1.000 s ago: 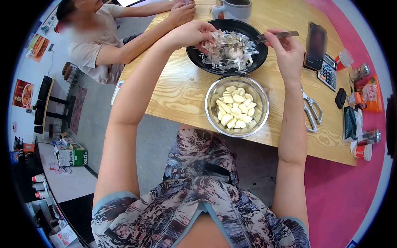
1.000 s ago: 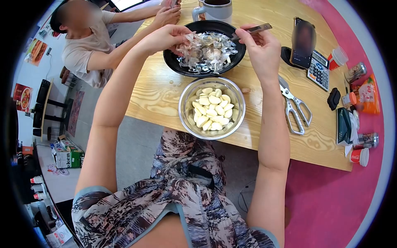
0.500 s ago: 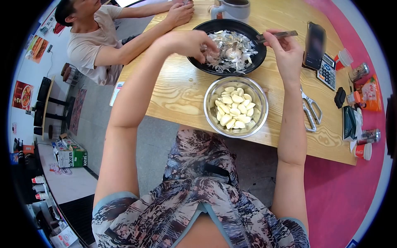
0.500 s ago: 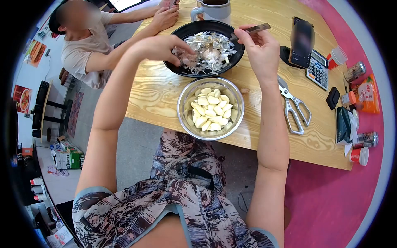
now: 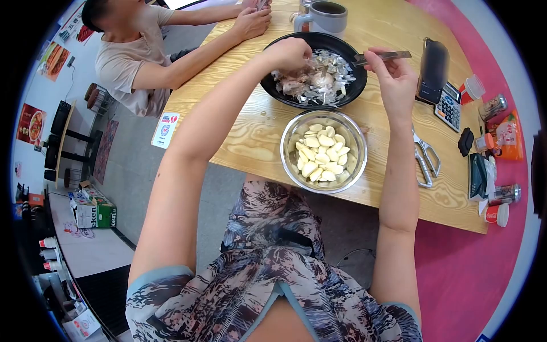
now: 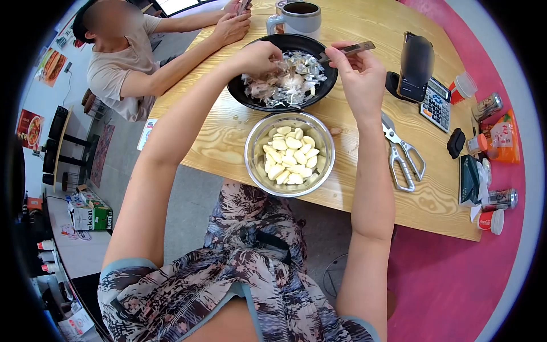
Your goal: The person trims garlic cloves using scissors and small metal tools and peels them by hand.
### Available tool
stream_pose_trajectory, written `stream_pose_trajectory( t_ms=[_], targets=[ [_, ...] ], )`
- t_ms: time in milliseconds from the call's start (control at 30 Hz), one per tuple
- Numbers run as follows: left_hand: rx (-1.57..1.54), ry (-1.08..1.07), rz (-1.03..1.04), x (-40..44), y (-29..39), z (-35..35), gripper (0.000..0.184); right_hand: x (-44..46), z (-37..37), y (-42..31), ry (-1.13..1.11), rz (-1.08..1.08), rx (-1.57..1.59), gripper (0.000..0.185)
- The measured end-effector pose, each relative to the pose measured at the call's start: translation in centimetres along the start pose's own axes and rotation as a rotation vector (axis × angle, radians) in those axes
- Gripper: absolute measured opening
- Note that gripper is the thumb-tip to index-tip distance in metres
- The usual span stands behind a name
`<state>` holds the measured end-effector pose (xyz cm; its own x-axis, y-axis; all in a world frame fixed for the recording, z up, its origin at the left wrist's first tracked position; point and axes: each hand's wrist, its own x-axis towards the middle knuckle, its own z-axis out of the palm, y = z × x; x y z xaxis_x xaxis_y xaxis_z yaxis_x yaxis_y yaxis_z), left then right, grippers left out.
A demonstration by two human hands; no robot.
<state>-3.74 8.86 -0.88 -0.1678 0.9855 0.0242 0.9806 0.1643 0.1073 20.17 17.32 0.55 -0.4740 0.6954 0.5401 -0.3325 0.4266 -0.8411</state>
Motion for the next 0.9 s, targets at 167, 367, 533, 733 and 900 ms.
stream_pose_trajectory(
  t_ms=[167,367,533,733,900],
  targets=[
    [-0.63,-0.139,-0.049,-0.1,-2.5,-1.4,0.028,-0.1,0.1,-0.3,0.01,-0.003,0.005,0.014],
    [-0.873,-0.152,-0.075,-1.0,-2.8,-2.2,0.025,0.0,0.1,-0.2,0.007,-0.006,0.002,0.014],
    [-0.949,-0.161,-0.121,-1.4,-2.3,-1.9,0.026,0.0,0.2,-0.2,0.007,-0.005,0.002,0.014],
    [-0.951,-0.216,-0.099,-2.1,-0.9,-2.4,0.027,-0.1,0.1,-0.1,0.009,-0.004,0.003,0.014],
    [-0.965,-0.235,-0.147,-2.3,-1.0,-2.4,0.025,-0.1,0.2,-0.3,0.004,0.002,0.003,0.014]
  ],
)
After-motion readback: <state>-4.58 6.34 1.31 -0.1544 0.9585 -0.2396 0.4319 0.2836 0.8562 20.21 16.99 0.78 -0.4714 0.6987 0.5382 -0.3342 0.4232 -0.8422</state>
